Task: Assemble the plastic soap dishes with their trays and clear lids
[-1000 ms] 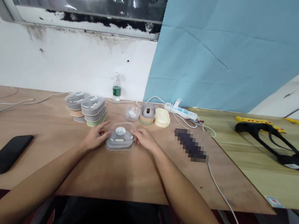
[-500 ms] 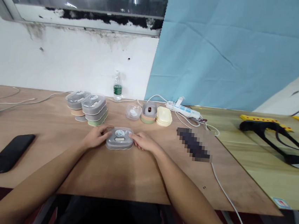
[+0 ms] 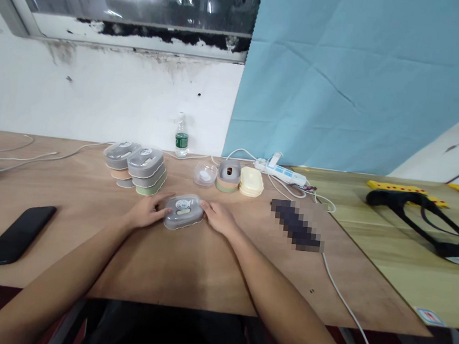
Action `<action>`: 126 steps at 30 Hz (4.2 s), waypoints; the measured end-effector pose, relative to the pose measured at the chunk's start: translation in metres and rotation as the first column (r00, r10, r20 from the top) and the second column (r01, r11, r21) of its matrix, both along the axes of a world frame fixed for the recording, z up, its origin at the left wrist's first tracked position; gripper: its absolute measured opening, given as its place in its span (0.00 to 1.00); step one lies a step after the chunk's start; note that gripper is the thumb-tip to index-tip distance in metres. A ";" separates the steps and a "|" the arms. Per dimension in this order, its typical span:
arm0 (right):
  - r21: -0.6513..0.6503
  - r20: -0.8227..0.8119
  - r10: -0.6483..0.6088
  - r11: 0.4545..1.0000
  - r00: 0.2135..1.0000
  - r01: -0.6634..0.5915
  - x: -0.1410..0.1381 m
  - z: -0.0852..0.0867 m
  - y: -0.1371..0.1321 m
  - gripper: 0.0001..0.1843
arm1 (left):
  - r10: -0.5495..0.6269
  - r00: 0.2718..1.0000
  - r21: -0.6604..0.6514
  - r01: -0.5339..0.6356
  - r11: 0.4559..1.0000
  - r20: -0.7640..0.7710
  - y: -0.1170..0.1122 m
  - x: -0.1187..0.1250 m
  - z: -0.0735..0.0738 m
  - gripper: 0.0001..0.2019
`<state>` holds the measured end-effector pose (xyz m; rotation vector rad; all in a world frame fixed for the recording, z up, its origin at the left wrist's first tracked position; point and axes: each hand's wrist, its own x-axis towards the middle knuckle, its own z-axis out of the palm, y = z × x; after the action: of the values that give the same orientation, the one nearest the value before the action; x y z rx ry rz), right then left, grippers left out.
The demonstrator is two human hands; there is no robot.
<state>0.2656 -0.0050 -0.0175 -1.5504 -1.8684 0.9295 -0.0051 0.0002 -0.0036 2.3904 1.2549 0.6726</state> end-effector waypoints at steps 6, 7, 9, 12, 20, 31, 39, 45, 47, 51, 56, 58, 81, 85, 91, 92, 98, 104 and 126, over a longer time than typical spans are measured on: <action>0.011 -0.062 0.079 0.997 0.995 -0.078 -0.001 -0.005 0.002 0.32 | 0.076 0.997 0.245 -0.075 0.967 0.003 -0.002 0.007 -0.004 0.19; 0.052 -0.032 0.098 0.994 0.995 -0.096 -0.001 -0.005 0.001 0.32 | 0.076 0.997 0.280 -0.076 0.957 0.009 -0.002 0.009 -0.005 0.17; 0.141 0.047 0.109 0.983 0.993 -0.114 -0.003 -0.005 -0.001 0.33 | 0.050 0.999 0.322 -0.048 0.945 0.002 -0.002 0.011 -0.007 0.16; 0.279 0.139 0.032 0.958 0.990 -0.070 -0.001 -0.003 0.001 0.27 | 0.028 0.999 0.309 -0.013 0.951 -0.041 -0.003 0.011 -0.006 0.16; 0.610 -0.120 -0.548 0.617 0.828 0.497 0.077 0.001 0.034 0.21 | 0.195 0.966 0.213 -0.157 0.964 -0.171 0.001 0.011 -0.006 0.27; 0.641 0.202 -0.631 0.663 0.749 0.387 0.116 -0.036 0.066 0.18 | 0.340 0.922 0.200 -0.304 0.931 -0.184 0.007 0.012 -0.012 0.27; 0.569 -0.046 -0.628 0.623 0.777 0.537 0.126 -0.039 0.070 0.12 | 0.319 0.931 0.175 -0.290 0.941 -0.174 0.011 0.012 -0.011 0.30; 0.590 -0.308 -0.679 0.413 0.666 0.694 0.115 -0.022 0.061 0.14 | 0.322 0.930 0.212 -0.284 0.935 -0.176 0.016 0.012 -0.014 0.28; 0.604 -0.416 -0.633 0.345 0.653 0.719 0.107 -0.014 0.055 0.15 | 0.323 0.931 0.213 -0.285 0.935 -0.173 0.018 0.012 -0.015 0.28; 0.681 -0.469 -0.419 0.388 0.777 0.621 0.079 -0.002 0.038 0.15 | 0.312 0.937 0.205 -0.279 0.938 -0.155 0.018 0.010 -0.015 0.32; 0.617 -0.340 -0.102 0.727 0.935 0.303 0.030 -0.001 0.013 0.17 | 0.182 0.983 0.270 -0.175 0.947 0.000 0.007 0.010 -0.008 0.29; 0.468 -0.338 0.082 0.879 0.938 0.091 0.013 -0.001 0.007 0.18 | 0.100 0.994 0.302 -0.106 0.948 0.033 0.001 0.011 -0.005 0.28; 0.635 0.026 -0.436 0.703 0.900 0.322 0.068 -0.013 0.054 0.27 | -0.179 0.960 0.043 0.193 0.980 -0.215 -0.013 0.027 -0.005 0.23; 0.634 0.108 -0.366 0.742 0.924 0.220 0.066 -0.021 0.060 0.23 | -0.156 0.964 0.038 0.168 0.985 -0.217 -0.011 0.024 -0.005 0.24; 0.540 -0.136 -0.502 0.685 0.854 0.489 0.068 -0.018 0.056 0.22 | -0.133 0.965 0.051 0.148 0.988 -0.228 -0.009 0.020 -0.005 0.22; 0.531 -0.179 -0.517 0.666 0.837 0.524 0.066 -0.015 0.053 0.24 | -0.124 0.966 0.054 0.140 0.989 -0.226 -0.009 0.020 -0.005 0.22; 0.498 -0.368 -0.287 0.743 0.885 0.448 0.037 -0.006 0.025 0.23 | -0.065 0.995 0.077 0.071 0.995 -0.071 -0.008 0.017 -0.007 0.32; 0.519 -0.159 0.019 0.852 0.987 0.068 0.008 0.005 -0.012 0.18 | -0.025 0.995 0.120 0.013 0.993 0.101 -0.007 0.012 -0.007 0.48; -0.006 0.011 0.102 0.995 0.995 -0.102 0.014 0.023 -0.004 0.33 | -0.069 0.994 0.006 0.069 0.998 0.085 -0.015 0.013 0.002 0.33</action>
<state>0.2793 -0.0090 0.0050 -1.4777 -1.9699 0.9732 0.0078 -0.0147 -0.0012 2.3696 1.1322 0.7480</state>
